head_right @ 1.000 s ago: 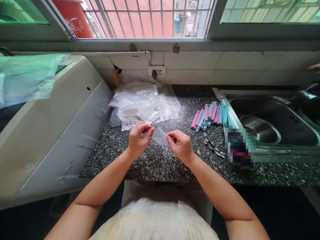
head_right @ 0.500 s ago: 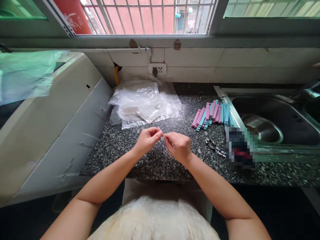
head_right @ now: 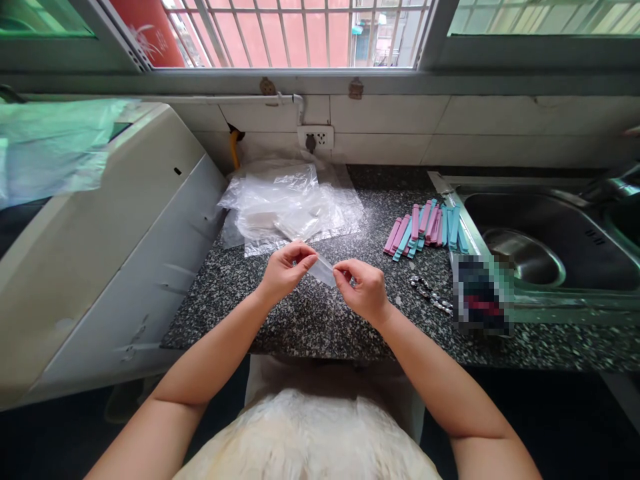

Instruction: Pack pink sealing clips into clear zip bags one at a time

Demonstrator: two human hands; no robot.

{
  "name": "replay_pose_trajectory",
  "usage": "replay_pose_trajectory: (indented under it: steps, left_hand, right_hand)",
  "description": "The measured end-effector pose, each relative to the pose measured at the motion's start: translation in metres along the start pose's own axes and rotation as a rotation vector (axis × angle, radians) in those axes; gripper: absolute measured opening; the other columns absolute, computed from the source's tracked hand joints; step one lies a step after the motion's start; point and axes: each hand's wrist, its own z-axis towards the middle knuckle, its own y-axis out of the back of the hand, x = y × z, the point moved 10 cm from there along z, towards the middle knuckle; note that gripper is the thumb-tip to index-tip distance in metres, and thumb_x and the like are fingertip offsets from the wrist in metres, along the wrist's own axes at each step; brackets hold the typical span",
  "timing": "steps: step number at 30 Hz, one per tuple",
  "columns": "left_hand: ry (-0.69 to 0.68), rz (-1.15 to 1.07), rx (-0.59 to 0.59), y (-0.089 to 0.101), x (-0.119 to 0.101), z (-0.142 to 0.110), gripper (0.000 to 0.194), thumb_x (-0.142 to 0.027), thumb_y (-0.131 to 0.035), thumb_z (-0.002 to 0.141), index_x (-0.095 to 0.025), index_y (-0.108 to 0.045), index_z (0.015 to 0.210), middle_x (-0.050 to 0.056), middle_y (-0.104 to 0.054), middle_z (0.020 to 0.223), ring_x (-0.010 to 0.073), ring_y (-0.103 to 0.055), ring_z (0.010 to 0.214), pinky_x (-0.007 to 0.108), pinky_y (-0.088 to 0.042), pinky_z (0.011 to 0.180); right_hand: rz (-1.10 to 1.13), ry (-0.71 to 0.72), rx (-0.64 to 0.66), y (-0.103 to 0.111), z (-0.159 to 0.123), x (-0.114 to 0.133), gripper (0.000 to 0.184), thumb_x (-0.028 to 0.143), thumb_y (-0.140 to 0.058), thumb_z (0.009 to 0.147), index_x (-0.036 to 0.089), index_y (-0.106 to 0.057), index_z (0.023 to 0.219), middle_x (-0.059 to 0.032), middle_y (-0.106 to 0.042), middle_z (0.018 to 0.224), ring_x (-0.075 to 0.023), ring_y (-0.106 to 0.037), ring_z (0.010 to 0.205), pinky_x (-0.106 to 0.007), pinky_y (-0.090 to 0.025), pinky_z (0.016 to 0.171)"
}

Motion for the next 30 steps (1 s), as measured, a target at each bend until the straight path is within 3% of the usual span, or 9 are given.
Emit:
replay_pose_trajectory:
  steps: [6, 11, 21, 23, 27, 30]
  left_hand:
    - [-0.117, 0.110, 0.061, -0.015, -0.019, -0.007, 0.010, -0.018, -0.058, 0.078, -0.017, -0.059, 0.068, 0.000, -0.055, 0.062, 0.0111, -0.049, 0.063, 0.025, -0.042, 0.058]
    - [-0.133, 0.096, 0.056, -0.019, -0.023, -0.011, 0.008, -0.017, -0.058, 0.078, -0.017, -0.059, 0.070, 0.000, -0.055, 0.063, 0.0106, -0.049, 0.062, 0.024, -0.041, 0.057]
    - [-0.035, 0.018, 0.029, -0.002, -0.011, -0.003, 0.010, -0.018, -0.054, 0.079, -0.017, -0.057, 0.070, 0.000, -0.052, 0.064, 0.0097, -0.046, 0.059, 0.024, -0.040, 0.055]
    - [-0.046, 0.041, -0.019, 0.003, -0.012, -0.004, 0.008, -0.018, -0.055, 0.079, -0.017, -0.057, 0.072, 0.000, -0.052, 0.065, 0.0097, -0.047, 0.060, 0.024, -0.041, 0.057]
    - [-0.115, 0.120, -0.224, 0.015, -0.025, -0.014, 0.011, -0.022, -0.059, 0.077, -0.017, -0.055, 0.069, -0.001, -0.052, 0.063, 0.0098, -0.047, 0.061, 0.025, -0.041, 0.059]
    - [-0.018, 0.035, -0.079, -0.007, -0.016, -0.015, 0.018, -0.026, -0.057, 0.080, -0.017, -0.055, 0.064, -0.003, -0.050, 0.055, 0.0079, -0.044, 0.051, 0.022, -0.038, 0.050]
  right_hand:
    - [0.015, 0.030, 0.023, 0.000, 0.009, 0.007, 0.004, 0.019, -0.059, 0.076, 0.020, -0.060, 0.079, -0.0020, -0.063, 0.073, -0.0158, -0.055, 0.071, -0.031, -0.045, 0.066]
    - [0.052, 0.002, -0.008, 0.000, 0.010, 0.007, 0.004, 0.018, -0.058, 0.076, 0.021, -0.057, 0.073, -0.0005, -0.061, 0.068, -0.0150, -0.053, 0.068, -0.031, -0.044, 0.065]
    - [0.159, -0.044, 0.023, 0.004, 0.008, -0.001, 0.009, 0.020, -0.056, 0.080, 0.020, -0.060, 0.072, -0.0008, -0.063, 0.068, -0.0139, -0.055, 0.066, -0.029, -0.045, 0.063]
    - [0.124, -0.019, 0.022, 0.003, 0.008, 0.002, 0.011, 0.020, -0.057, 0.080, 0.020, -0.059, 0.069, -0.0008, -0.063, 0.065, -0.0136, -0.055, 0.063, -0.029, -0.044, 0.061]
    - [-0.030, 0.057, -0.053, 0.007, 0.007, 0.009, 0.011, 0.019, -0.057, 0.080, 0.019, -0.059, 0.069, -0.0021, -0.063, 0.063, -0.0147, -0.054, 0.062, -0.029, -0.044, 0.060]
    - [-0.150, 0.142, -0.090, 0.008, 0.004, 0.016, 0.009, 0.019, -0.058, 0.080, 0.020, -0.060, 0.071, -0.0028, -0.064, 0.065, -0.0161, -0.055, 0.063, -0.031, -0.044, 0.062]
